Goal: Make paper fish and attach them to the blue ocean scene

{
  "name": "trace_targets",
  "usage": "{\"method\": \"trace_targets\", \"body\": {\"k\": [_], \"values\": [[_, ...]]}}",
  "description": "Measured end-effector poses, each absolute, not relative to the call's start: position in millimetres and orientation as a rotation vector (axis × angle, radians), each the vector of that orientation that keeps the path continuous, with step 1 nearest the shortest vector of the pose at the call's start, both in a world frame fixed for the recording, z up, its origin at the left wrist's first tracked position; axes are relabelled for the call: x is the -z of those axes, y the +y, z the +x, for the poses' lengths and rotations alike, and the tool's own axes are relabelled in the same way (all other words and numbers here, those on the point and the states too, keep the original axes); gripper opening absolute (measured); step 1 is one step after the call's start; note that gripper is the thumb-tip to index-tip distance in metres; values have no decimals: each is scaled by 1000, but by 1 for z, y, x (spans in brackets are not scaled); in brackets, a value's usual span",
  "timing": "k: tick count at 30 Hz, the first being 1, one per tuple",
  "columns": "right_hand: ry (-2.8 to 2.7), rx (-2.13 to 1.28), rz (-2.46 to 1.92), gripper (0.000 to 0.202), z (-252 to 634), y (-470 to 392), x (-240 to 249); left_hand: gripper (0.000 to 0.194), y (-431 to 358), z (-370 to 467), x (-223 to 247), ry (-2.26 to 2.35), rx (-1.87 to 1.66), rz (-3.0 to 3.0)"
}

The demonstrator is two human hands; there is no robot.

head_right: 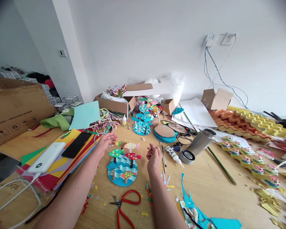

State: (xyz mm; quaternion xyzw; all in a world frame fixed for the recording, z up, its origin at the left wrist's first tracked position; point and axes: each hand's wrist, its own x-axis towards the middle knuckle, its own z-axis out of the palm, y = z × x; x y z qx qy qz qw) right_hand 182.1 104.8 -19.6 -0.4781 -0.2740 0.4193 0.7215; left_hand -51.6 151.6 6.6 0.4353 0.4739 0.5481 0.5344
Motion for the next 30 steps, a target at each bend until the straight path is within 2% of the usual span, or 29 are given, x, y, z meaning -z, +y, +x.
{"method": "trace_targets", "body": {"k": [8,14,24,30], "values": [[-564,-830,-1022,20,190,102,-17,50,112,-62,-12,1293,-1507,1010],[-667,-820,-1071,21,195,73,-40,36,61,-76,-12,1384,-1407,1231],[-1195,-865,-1409,20,174,2,2,11,11,-81,-3,1589,-961,1816],[-1511,-811,-1499,16,158,-3,16,16,-20,-51,-3,1594,-763,2151]]}}
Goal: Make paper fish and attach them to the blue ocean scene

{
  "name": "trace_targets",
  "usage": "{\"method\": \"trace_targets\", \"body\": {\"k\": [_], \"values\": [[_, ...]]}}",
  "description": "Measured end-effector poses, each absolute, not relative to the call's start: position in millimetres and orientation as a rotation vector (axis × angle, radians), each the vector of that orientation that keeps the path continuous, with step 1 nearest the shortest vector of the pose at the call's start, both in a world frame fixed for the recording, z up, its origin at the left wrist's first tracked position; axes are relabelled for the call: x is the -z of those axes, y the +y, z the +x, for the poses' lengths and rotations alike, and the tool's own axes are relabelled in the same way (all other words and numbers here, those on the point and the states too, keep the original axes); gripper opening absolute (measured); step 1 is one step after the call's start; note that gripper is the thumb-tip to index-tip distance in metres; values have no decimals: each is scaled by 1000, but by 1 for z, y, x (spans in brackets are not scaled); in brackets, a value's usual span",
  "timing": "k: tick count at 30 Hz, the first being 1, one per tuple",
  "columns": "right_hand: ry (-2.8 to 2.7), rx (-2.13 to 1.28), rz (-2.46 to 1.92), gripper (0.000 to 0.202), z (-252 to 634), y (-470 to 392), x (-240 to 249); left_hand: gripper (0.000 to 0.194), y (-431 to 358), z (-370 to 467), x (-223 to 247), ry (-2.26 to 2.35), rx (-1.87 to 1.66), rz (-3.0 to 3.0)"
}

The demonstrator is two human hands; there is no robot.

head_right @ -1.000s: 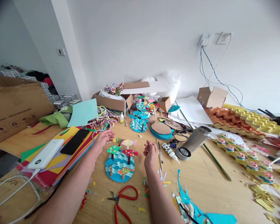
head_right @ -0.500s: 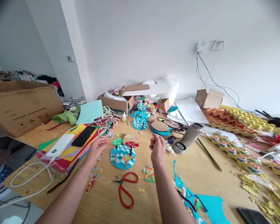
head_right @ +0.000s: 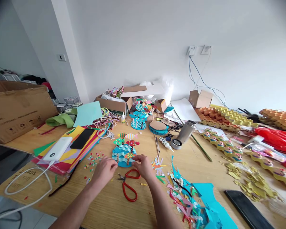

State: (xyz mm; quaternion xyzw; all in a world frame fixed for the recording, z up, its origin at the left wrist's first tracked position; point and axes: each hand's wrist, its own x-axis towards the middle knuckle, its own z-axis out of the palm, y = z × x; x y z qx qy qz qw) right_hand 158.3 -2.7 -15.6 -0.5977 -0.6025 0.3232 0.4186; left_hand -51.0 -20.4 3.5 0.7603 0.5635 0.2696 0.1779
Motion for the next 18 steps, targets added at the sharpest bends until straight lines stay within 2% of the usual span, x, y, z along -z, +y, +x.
{"method": "trace_targets", "body": {"k": [11,18], "values": [[-1672,-702,-1536,13,142,0,27,36,-31,-23,6,1541,-453,2469],[-1674,-680,-1510,11,138,0,34,42,-30,-23,10,1522,-405,2492]]}}
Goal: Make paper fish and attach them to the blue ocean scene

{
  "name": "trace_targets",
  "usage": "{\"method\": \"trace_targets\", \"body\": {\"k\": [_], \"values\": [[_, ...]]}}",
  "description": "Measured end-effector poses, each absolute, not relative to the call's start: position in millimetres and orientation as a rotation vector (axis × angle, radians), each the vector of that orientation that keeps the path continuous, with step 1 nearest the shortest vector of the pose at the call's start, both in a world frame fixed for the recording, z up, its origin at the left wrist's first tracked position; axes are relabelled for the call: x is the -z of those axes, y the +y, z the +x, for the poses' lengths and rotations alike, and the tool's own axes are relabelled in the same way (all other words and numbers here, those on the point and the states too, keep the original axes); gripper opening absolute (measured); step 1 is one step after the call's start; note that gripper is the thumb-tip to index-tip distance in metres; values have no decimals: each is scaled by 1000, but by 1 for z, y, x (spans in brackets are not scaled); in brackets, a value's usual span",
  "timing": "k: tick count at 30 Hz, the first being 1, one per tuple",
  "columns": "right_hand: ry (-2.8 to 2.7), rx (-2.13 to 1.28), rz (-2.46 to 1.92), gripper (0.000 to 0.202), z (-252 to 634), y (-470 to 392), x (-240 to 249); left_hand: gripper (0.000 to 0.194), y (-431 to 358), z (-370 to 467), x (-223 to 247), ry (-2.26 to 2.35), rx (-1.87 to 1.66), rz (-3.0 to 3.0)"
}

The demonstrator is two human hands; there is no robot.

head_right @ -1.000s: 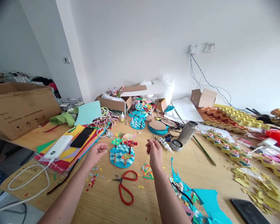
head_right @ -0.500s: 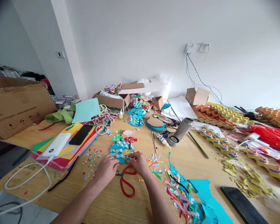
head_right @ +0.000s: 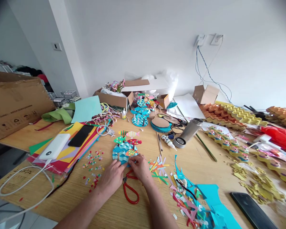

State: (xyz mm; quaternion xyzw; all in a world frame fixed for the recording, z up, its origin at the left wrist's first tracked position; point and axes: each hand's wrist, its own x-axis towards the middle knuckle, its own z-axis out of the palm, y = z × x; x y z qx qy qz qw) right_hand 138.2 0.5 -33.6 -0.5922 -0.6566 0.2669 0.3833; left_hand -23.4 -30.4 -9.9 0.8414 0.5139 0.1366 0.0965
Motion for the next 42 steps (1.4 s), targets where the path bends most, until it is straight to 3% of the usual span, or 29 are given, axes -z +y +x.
{"method": "trace_targets", "body": {"k": [33,42], "values": [[-1674,-498,-1498,10,133,-4,36,51,-26,-20,23,1502,-491,2381],[-1624,-504,-1498,18,134,-3,41,52,-26,-21,22,1486,-489,2359]]}}
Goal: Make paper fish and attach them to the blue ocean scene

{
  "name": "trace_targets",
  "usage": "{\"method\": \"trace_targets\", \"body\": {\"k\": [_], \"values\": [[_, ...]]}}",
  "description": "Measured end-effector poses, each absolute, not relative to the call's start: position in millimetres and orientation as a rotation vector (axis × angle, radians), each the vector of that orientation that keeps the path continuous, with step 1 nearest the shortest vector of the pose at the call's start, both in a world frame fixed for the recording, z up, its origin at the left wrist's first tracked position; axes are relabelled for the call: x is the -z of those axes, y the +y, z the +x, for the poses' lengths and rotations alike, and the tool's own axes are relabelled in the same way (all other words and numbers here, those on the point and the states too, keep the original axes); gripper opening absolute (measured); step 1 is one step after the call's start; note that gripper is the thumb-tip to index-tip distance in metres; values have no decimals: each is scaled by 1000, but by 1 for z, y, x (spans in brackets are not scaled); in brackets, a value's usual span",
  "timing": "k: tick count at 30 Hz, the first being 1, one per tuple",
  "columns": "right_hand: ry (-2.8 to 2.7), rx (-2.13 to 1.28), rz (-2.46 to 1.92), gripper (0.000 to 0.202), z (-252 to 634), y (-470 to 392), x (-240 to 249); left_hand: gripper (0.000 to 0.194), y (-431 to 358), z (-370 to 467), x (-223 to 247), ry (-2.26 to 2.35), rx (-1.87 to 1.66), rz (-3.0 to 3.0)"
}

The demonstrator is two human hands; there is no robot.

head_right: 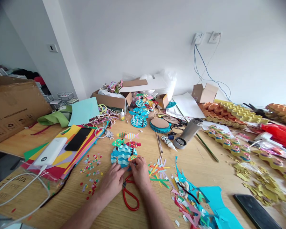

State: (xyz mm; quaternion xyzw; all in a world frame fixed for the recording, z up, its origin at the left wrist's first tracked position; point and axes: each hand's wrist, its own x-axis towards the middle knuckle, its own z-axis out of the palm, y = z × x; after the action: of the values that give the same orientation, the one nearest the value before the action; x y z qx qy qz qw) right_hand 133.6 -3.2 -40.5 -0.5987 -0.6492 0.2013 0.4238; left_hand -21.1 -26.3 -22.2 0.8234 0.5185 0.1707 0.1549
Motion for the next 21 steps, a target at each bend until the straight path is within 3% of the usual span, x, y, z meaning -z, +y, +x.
{"method": "trace_targets", "body": {"k": [21], "values": [[-1525,-566,-1504,19,131,-1,38,50,-26,-21,22,1474,-538,2394]]}}
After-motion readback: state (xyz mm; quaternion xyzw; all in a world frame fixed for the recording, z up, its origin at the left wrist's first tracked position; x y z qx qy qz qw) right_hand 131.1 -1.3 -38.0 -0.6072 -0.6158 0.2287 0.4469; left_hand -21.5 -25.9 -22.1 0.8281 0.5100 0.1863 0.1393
